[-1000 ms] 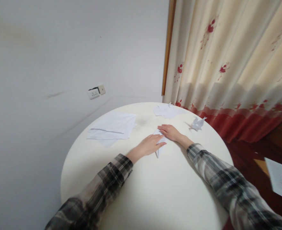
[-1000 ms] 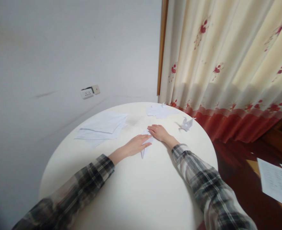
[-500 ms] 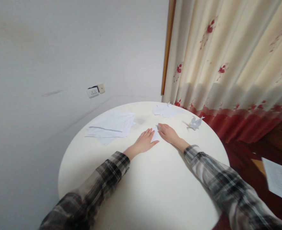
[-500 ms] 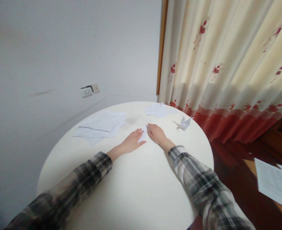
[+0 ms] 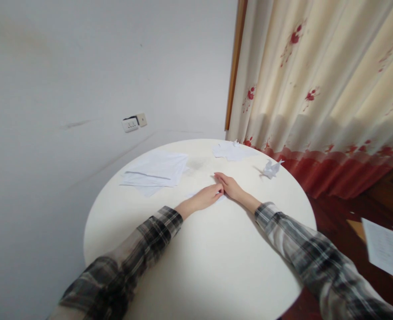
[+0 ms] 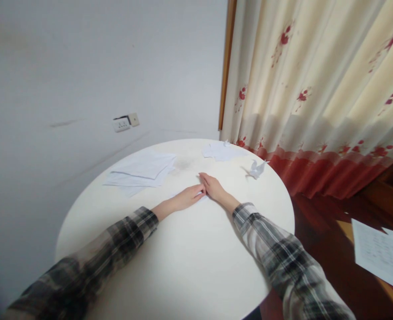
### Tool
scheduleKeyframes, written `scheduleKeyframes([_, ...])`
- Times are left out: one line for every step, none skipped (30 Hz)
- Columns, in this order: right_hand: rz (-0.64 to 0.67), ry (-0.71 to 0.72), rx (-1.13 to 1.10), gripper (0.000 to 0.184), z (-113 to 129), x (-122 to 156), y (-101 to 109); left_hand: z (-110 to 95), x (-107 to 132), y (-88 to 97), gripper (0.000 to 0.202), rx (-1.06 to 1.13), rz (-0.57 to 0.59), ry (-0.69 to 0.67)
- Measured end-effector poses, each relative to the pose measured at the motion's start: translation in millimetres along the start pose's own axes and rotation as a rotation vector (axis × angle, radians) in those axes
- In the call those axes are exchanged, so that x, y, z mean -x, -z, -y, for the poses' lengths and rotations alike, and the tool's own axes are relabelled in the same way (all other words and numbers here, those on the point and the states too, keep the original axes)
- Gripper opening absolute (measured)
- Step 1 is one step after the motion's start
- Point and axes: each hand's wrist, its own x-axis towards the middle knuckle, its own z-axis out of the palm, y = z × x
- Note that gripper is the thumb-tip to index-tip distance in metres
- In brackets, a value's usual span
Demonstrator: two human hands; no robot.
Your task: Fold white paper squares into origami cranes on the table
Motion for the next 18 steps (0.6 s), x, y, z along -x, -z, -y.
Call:
scheduleKeyframes([0.021, -0.012, -0.019, 0.036, -1, -1, 0, 2, 0, -2.3, 0.018, -0.017, -0.020, -0.004])
scheduleKeyframes([0.033, -0.024, -0.037, 0.036, -2, -2, 1, 3, 0, -4.1, 0.022, -0.044, -0.049, -0.003])
scheduleKeyframes([0.030, -0.037, -0.055, 0.037, -1, -2, 2, 4, 0, -5.3, 0.028, -0.086, -0.072, 0.000])
scheduleKeyframes([0.019, -0.055, -0.070, 0.038, 0, -3, 3, 4, 0, -5.9, 0.034, -0.133, -0.078, -0.003])
scheduleKeyframes([0.022, -0.066, -0.079, 0.039, 2, -3, 3, 3, 0, -5.8, 0.039, -0.179, -0.070, -0.011])
scheduleKeyframes([0.028, -0.071, -0.075, 0.040, 5, -2, 4, 2, 0, -5.1, 0.042, -0.218, -0.049, -0.025])
scheduleKeyframes([0.042, -0.066, -0.057, 0.042, 7, -2, 5, 1, 0, -4.0, 0.045, -0.245, -0.023, -0.036])
scheduleKeyframes([0.063, -0.053, -0.030, 0.045, 10, -1, 5, 0, 0, -2.6, 0.047, -0.264, 0.006, -0.043])
scheduleKeyframes([0.087, -0.029, 0.005, 0.048, 12, 0, 6, -1, 1, -1.0, 0.050, -0.273, 0.027, -0.045])
scheduleKeyframes([0.118, 0.004, 0.043, 0.052, 13, 2, 6, -1, 2, 0.6, 0.052, -0.277, 0.045, -0.040])
scheduleKeyframes([0.146, 0.044, 0.083, 0.055, 14, 3, 6, -1, 3, 2.2, 0.053, -0.276, 0.060, -0.041])
scheduleKeyframes([0.173, 0.086, 0.125, 0.058, 14, 5, 6, 0, 4, 3.7, 0.055, -0.268, 0.057, -0.049])
scheduleKeyframes([0.198, 0.125, 0.167, 0.061, 14, 7, 6, 0, 5, 5.2, 0.056, -0.257, 0.046, -0.071])
scheduleKeyframes([0.219, 0.154, 0.207, 0.064, 13, 8, 6, 1, 6, 6.6, 0.057, -0.243, 0.040, -0.098])
scheduleKeyframes([0.237, 0.171, 0.243, 0.067, 12, 9, 6, 2, 7, 7.9, 0.058, -0.233, 0.044, -0.120])
scheduleKeyframes([0.257, 0.175, 0.275, 0.069, 11, 10, 6, 3, 8, 9.1, 0.058, -0.224, 0.055, -0.128])
scheduleKeyframes([0.276, 0.171, 0.299, 0.071, 10, 10, 7, 4, 8, 10.1, 0.058, -0.217, 0.066, -0.128])
scheduleKeyframes([0.295, 0.162, 0.318, 0.073, 9, 11, 7, 5, 9, 11.0, 0.059, -0.212, 0.074, -0.123])
